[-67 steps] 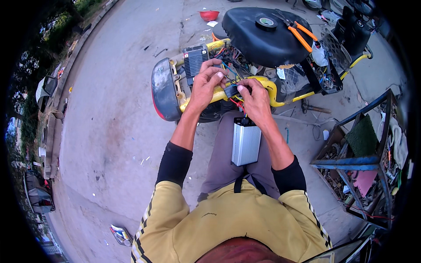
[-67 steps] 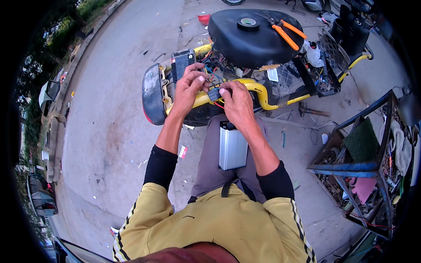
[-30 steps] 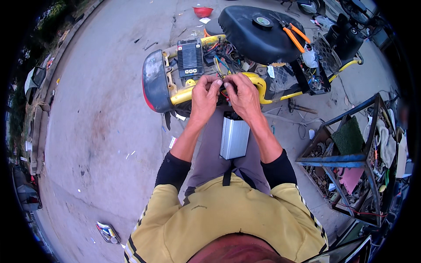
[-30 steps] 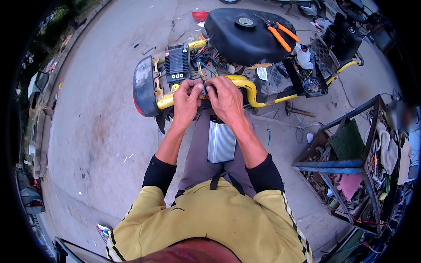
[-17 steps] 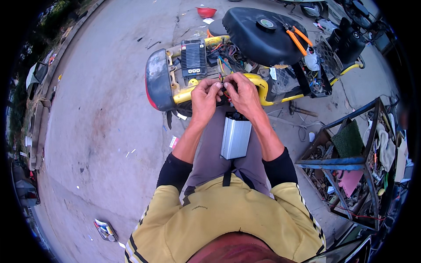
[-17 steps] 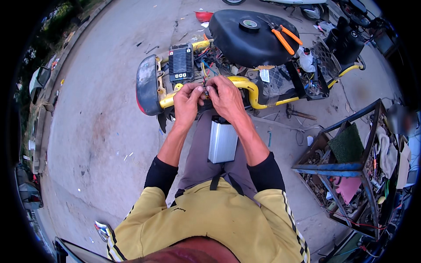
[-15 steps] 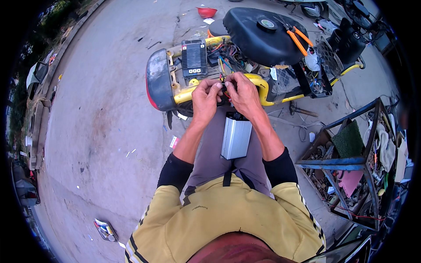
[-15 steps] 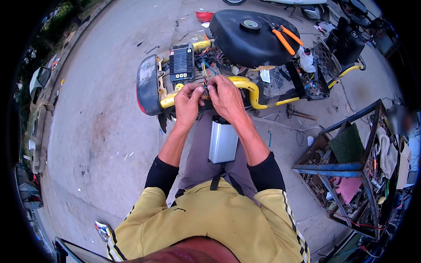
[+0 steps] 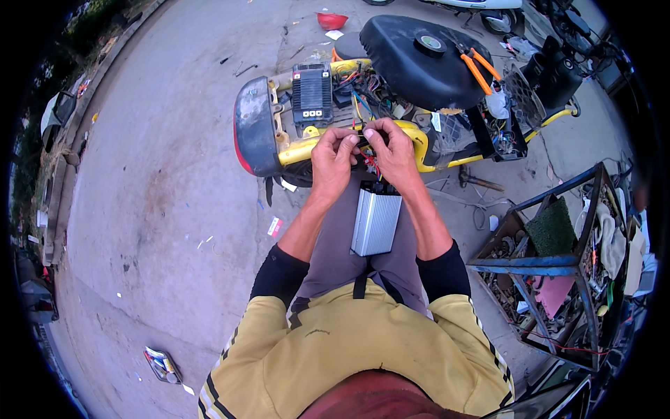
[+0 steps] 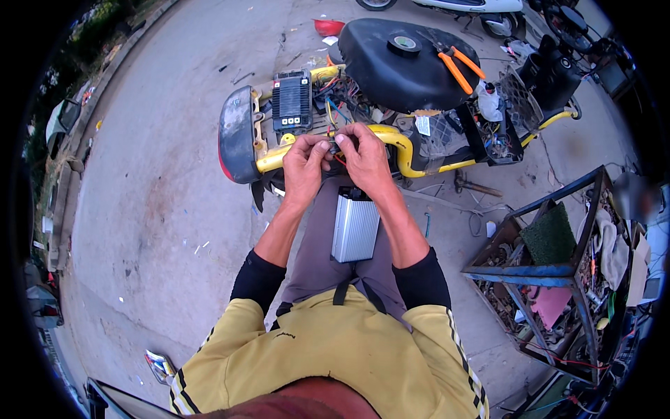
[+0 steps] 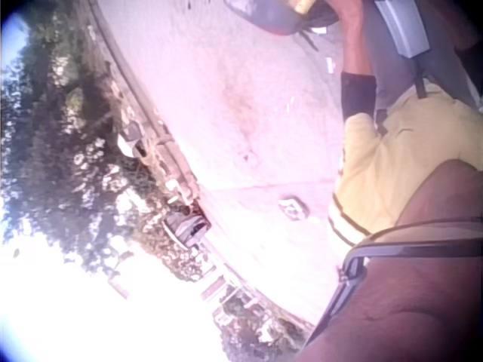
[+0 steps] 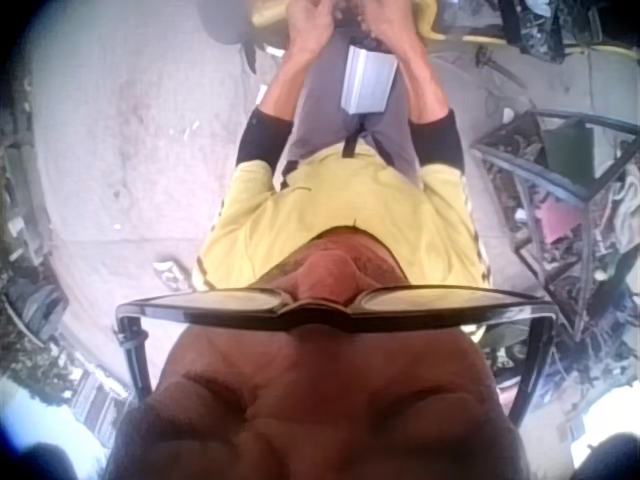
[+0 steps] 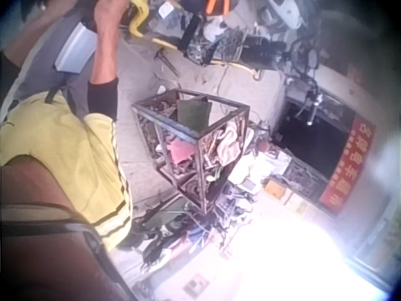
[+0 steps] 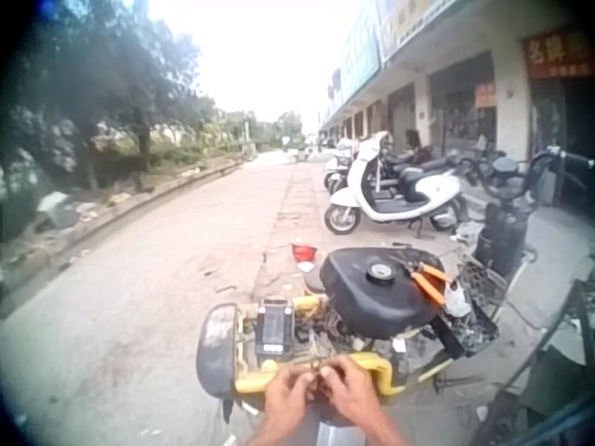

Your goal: The person works on the exposed wiring of a yellow motorcycle, using pliers to strip and twist wires and electrical tape to insulate connections. They repeatedly handle the wire harness and tape while seated on the bike.

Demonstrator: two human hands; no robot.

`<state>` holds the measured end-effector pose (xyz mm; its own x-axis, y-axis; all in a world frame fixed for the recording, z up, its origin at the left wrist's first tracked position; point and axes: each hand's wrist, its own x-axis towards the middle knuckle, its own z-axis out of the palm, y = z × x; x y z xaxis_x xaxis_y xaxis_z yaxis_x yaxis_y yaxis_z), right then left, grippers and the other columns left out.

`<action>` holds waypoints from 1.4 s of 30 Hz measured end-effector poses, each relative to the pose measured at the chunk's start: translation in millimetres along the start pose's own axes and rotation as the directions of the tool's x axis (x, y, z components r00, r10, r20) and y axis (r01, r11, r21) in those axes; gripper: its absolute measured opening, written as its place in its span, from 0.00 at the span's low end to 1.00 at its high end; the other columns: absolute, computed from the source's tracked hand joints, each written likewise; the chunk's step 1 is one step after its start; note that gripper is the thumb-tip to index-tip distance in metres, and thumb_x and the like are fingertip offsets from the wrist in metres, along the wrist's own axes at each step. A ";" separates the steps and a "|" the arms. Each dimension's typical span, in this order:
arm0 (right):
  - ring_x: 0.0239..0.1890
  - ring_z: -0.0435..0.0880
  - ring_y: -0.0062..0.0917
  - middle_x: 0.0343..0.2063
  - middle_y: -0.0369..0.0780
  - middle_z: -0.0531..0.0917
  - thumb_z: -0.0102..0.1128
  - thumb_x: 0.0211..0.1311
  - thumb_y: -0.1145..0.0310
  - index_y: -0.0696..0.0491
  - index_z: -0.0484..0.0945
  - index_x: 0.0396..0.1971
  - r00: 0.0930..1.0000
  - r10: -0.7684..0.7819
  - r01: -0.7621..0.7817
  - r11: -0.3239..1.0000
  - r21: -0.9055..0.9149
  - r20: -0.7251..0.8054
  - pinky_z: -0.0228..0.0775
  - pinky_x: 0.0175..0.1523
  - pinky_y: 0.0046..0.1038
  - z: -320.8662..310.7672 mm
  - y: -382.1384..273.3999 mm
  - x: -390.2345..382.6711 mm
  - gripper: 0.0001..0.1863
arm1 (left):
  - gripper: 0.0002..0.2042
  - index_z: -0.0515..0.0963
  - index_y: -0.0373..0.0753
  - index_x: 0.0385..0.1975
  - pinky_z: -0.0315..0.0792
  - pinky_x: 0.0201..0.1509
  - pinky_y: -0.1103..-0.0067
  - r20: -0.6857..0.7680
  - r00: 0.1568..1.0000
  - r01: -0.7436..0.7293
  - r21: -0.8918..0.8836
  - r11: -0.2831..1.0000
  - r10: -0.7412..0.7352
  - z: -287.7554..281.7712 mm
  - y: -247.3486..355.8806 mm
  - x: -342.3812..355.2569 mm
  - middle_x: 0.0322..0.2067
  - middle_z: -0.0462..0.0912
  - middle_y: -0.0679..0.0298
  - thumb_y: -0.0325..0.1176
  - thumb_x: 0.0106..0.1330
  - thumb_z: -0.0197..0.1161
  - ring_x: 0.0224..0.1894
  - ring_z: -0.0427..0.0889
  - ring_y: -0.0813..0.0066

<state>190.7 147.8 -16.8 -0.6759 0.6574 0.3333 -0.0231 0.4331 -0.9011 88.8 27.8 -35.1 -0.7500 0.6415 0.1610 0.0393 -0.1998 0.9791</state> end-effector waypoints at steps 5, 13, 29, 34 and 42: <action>0.37 0.86 0.29 0.35 0.44 0.88 0.64 0.79 0.68 0.59 0.82 0.49 0.999 0.039 -0.039 0.999 -0.007 -0.007 0.79 0.47 0.34 0.9 -0.7 -0.3 0.10 | 0.07 0.84 0.31 0.51 0.78 0.36 0.84 0.029 0.999 0.027 -0.084 0.996 -0.025 -5.3 -5.8 1.1 0.35 0.87 0.66 0.27 0.82 0.63 0.34 0.83 0.83; 0.37 0.86 0.29 0.36 0.43 0.86 0.67 0.74 0.73 0.59 0.81 0.50 0.996 0.027 -0.026 0.999 -0.021 0.085 0.79 0.46 0.35 -2.6 -5.9 1.7 0.10 | 0.08 0.85 0.31 0.52 0.75 0.34 0.85 0.093 0.996 0.014 -0.019 1.000 -0.012 -11.2 5.0 8.6 0.34 0.86 0.67 0.27 0.83 0.62 0.31 0.80 0.85; 0.39 0.84 0.27 0.37 0.44 0.86 0.62 0.77 0.66 0.62 0.81 0.47 0.994 0.101 -0.104 0.991 0.084 0.047 0.77 0.49 0.35 -0.4 3.9 1.1 0.13 | 0.06 0.80 0.37 0.51 0.66 0.29 0.87 0.075 0.988 0.144 -0.097 0.985 -0.137 7.0 4.4 2.3 0.33 0.79 0.71 0.31 0.85 0.61 0.30 0.72 0.88; 0.37 0.83 0.25 0.34 0.42 0.85 0.61 0.79 0.65 0.62 0.81 0.47 0.989 0.130 -0.138 0.982 0.132 0.064 0.77 0.47 0.33 -3.0 10.9 4.1 0.13 | 0.05 0.79 0.37 0.50 0.66 0.28 0.86 0.078 0.988 0.138 -0.074 0.988 -0.132 7.2 7.6 3.3 0.31 0.79 0.72 0.31 0.85 0.60 0.28 0.72 0.88; 0.38 0.86 0.29 0.37 0.44 0.86 0.61 0.80 0.71 0.60 0.78 0.52 0.998 -0.004 0.008 0.998 0.061 -0.070 0.79 0.46 0.35 3.6 9.5 -2.6 0.10 | 0.04 0.79 0.36 0.47 0.70 0.33 0.82 0.098 0.994 -0.073 0.166 0.983 0.057 -0.8 4.5 4.5 0.34 0.79 0.69 0.28 0.82 0.62 0.31 0.75 0.85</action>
<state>189.6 148.0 -27.3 -0.6225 0.6972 0.3556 -0.0736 0.4001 -0.9135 85.0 29.2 -30.0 -0.6780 0.6988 0.2279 0.2030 -0.1200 0.9718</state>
